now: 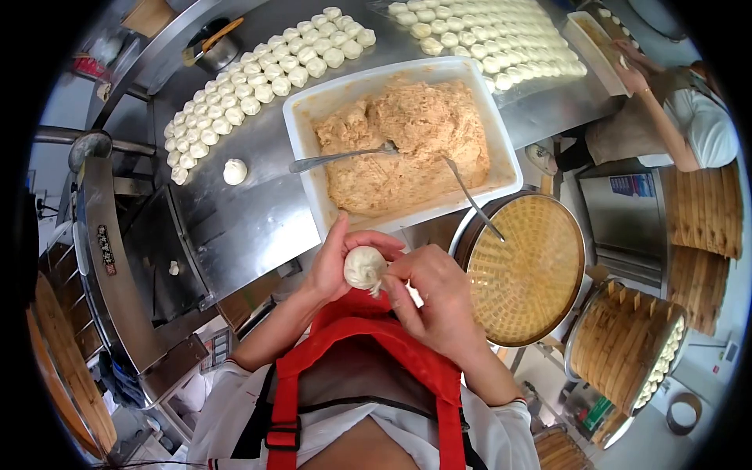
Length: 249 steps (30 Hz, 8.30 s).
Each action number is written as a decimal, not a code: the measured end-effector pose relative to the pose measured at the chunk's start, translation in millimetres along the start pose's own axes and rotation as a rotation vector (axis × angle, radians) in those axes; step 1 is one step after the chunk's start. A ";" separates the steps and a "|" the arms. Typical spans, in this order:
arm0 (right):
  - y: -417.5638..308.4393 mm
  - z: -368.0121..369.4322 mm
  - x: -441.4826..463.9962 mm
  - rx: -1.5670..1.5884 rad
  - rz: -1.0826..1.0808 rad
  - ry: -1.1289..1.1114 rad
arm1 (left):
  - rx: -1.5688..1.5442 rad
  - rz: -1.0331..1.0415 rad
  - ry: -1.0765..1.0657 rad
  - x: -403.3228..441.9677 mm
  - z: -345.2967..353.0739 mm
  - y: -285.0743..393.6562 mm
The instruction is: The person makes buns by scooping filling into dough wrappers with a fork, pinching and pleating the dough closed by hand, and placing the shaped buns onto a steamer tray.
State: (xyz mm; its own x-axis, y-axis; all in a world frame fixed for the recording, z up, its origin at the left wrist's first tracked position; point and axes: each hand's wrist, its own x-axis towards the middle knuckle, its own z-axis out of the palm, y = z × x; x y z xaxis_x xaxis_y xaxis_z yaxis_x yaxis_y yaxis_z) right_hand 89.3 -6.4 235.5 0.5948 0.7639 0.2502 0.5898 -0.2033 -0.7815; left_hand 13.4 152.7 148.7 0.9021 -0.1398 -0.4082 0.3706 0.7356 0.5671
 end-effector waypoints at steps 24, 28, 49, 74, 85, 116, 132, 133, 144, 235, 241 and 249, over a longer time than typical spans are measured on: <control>21.0 -15.2 -28.7 -0.082 0.103 -0.088 | 0.072 0.023 0.002 20.4 41.4 -12.5; 40.1 -40.4 -74.1 0.109 0.358 -0.060 | 0.312 -0.105 -0.003 10.8 32.5 0.1; 428.8 -141.8 -154.6 -0.366 1.121 0.677 | 0.583 -0.061 0.122 -14.3 63.5 49.0; 475.0 -120.9 -156.0 -0.669 1.060 0.707 | 0.529 -0.114 0.143 9.1 79.7 39.4; 486.3 -119.6 -203.7 -0.653 0.987 0.720 | 0.385 -0.002 0.134 -22.2 53.2 42.5; 41.9 347.0 184.4 -0.236 0.244 -0.017 | 0.211 0.649 1.355 -147.0 -327.3 152.4; 60.1 348.7 151.7 0.242 0.233 -0.157 | 0.897 0.474 1.501 -106.4 -395.6 175.0; 55.8 344.0 150.7 0.340 0.301 -0.196 | 0.997 0.489 1.492 -105.0 -389.7 170.9; 53.2 256.0 15.7 0.615 0.353 -0.538 | 0.015 0.505 0.864 -166.2 -321.9 77.8; 183.7 -68.4 -82.8 -0.282 0.673 0.479 | 1.818 0.342 1.043 -13.1 -206.8 16.9; 129.6 -60.3 -21.9 -0.013 0.598 0.392 | 1.843 0.370 1.007 -12.4 -198.9 19.8; 82.9 -59.1 15.7 0.024 0.789 -0.018 | 1.821 0.414 0.993 -10.9 -196.6 21.4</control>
State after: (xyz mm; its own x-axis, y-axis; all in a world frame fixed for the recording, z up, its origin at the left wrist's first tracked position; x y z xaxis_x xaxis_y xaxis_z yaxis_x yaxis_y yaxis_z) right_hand 179.8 -47.5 208.5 0.8234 0.4095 -0.3927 -0.0151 -0.6761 -0.7366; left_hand -31.9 300.3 24.6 0.8050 0.5864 0.0906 0.5281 -0.7777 0.3411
